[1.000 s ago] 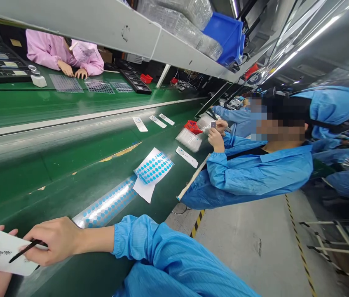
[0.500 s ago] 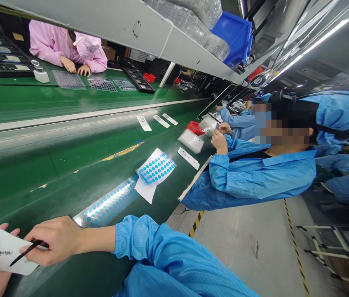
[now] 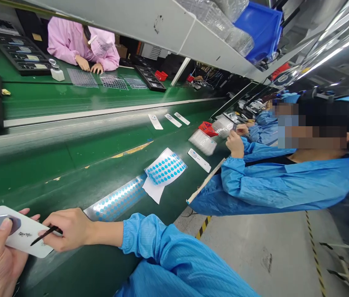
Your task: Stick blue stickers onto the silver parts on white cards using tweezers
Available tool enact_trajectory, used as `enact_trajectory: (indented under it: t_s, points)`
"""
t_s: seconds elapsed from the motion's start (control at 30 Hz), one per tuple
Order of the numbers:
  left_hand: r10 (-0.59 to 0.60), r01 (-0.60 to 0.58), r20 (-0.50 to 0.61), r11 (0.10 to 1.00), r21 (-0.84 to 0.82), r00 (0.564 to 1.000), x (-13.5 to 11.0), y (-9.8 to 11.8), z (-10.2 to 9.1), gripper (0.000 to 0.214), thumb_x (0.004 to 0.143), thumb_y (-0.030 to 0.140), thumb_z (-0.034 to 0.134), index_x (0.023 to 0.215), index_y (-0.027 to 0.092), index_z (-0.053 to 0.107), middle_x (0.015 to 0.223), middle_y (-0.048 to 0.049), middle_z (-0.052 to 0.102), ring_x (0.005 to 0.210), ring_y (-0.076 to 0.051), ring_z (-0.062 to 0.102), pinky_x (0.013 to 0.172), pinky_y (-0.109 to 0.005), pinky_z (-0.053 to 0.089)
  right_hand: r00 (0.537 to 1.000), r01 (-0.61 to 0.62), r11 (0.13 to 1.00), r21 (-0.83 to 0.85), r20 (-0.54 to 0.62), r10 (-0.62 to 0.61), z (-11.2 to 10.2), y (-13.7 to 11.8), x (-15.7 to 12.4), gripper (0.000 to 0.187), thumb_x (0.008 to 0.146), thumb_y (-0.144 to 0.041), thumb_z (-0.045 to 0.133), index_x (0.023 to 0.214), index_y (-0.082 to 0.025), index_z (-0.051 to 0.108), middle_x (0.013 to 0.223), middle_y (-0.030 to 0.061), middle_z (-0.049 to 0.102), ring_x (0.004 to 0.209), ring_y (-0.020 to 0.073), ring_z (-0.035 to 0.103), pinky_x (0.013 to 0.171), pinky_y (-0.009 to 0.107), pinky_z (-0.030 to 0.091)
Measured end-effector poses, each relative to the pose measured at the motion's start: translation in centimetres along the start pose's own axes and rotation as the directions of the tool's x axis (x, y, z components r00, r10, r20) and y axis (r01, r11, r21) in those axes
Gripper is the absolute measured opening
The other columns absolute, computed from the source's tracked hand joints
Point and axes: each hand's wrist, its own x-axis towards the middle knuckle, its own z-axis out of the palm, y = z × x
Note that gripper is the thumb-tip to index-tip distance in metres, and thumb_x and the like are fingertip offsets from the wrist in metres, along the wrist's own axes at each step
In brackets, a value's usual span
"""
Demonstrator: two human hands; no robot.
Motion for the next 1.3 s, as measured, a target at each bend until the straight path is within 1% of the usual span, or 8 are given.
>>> enact_trajectory:
  t_s: [0.13, 0.27, 0.37, 0.47, 0.57, 0.83, 1.17, 1.3]
  points:
    - [-0.06, 0.057, -0.03, 0.994, -0.095, 0.998, -1.1, 1.4, 1.1, 0.042, 0.062, 0.026, 0.089, 0.101, 0.031, 0.076, 0.095, 0.0068, 0.082, 0.09, -0.029, 0.077, 0.102, -0.063, 0.068, 1.0, 0.005, 1.0, -0.006, 0.007, -0.005, 0.2, 0.2, -0.2, 0.019, 0.093, -0.037, 0.073, 0.102, -0.021, 0.068, 0.09, 0.0004, 0.079, 0.079, 0.015, 0.075, 0.075, 0.023, 0.057]
    - [-0.031, 0.026, -0.028, 0.987, -0.157, 0.999, -0.5, 1.0, 1.4, 0.048, 0.057, 0.021, 0.091, 0.102, 0.024, 0.075, 0.094, 0.0006, 0.084, 0.084, -0.031, 0.079, 0.086, -0.061, 0.073, 0.998, 0.038, 0.999, -0.015, -0.045, -0.039, 0.4, 0.7, -0.6, 0.023, 0.097, -0.043, 0.069, 0.099, -0.02, 0.066, 0.086, 0.0014, 0.076, 0.074, 0.0158, 0.072, 0.074, 0.025, 0.056]
    - [0.007, -0.003, 0.02, 0.979, -0.203, 1.0, -0.4, 0.1, 1.3, 0.061, 0.058, 0.026, 0.099, 0.111, 0.018, 0.071, 0.098, -0.0064, 0.085, 0.08, -0.032, 0.082, 0.08, -0.054, 0.074, 0.978, 0.123, 0.992, 0.012, -0.17, -0.119, 0.0, 0.5, -1.3, 0.021, 0.1, -0.041, 0.06, 0.094, -0.021, 0.064, 0.082, 0.0022, 0.074, 0.071, 0.016, 0.069, 0.071, 0.026, 0.054]
    - [0.089, -0.081, 0.035, 0.978, -0.194, 0.995, -0.8, -0.8, 1.0, 0.078, 0.065, 0.036, 0.102, 0.13, 0.019, 0.063, 0.105, -0.0116, 0.085, 0.091, -0.036, 0.085, 0.086, -0.053, 0.073, 0.948, 0.193, 0.977, 0.092, -0.273, -0.162, -0.5, 0.0, -2.1, 0.022, 0.104, -0.038, 0.055, 0.09, -0.023, 0.062, 0.079, 0.0023, 0.071, 0.07, 0.0161, 0.067, 0.07, 0.027, 0.052]
    - [0.127, -0.11, 0.075, 0.974, -0.197, 0.989, -1.1, -1.5, 0.6, 0.08, 0.075, 0.039, 0.098, 0.141, 0.021, 0.055, 0.111, -0.0138, 0.084, 0.096, -0.035, 0.086, 0.087, -0.05, 0.073, 0.948, 0.209, 0.956, 0.204, -0.28, -0.148, -0.9, -0.2, -2.8, 0.02, 0.105, -0.033, 0.054, 0.09, -0.022, 0.062, 0.077, 0.0024, 0.068, 0.067, 0.0165, 0.062, 0.064, 0.028, 0.048]
    - [0.116, -0.075, 0.16, 0.967, -0.242, 0.98, -1.3, -2.5, 0.0, 0.063, 0.088, 0.039, 0.091, 0.136, 0.02, 0.056, 0.12, -0.0143, 0.084, 0.089, -0.032, 0.086, 0.078, -0.043, 0.074, 0.957, 0.189, 0.927, 0.323, -0.271, -0.101, -1.2, -0.5, -3.3, 0.01, 0.098, -0.021, 0.061, 0.089, -0.023, 0.063, 0.074, -0.0012, 0.064, 0.057, 0.014, 0.052, 0.057, 0.029, 0.039]
    - [0.08, -0.033, 0.178, 0.967, -0.254, 0.981, -1.5, -1.9, 0.3, 0.065, 0.085, 0.044, 0.093, 0.131, 0.019, 0.054, 0.113, -0.0137, 0.084, 0.095, -0.036, 0.086, 0.084, -0.05, 0.072, 0.972, 0.103, 0.914, 0.393, -0.233, -0.009, -1.4, -0.6, -3.4, 0.012, 0.099, -0.029, 0.061, 0.089, -0.023, 0.066, 0.074, 0.0002, 0.066, 0.057, 0.0143, 0.05, 0.055, 0.03, 0.038]
    - [0.077, -0.033, 0.171, 0.969, -0.245, 0.982, -1.5, -2.6, 0.3, 0.064, 0.086, 0.046, 0.091, 0.132, 0.02, 0.055, 0.109, -0.0113, 0.084, 0.091, -0.031, 0.085, 0.083, -0.045, 0.07, 0.977, 0.032, 0.894, 0.447, -0.203, 0.067, -1.4, -1.2, -3.5, 0.018, 0.097, -0.035, 0.066, 0.085, -0.022, 0.067, 0.071, -0.0001, 0.065, 0.056, 0.0139, 0.05, 0.054, 0.029, 0.038]
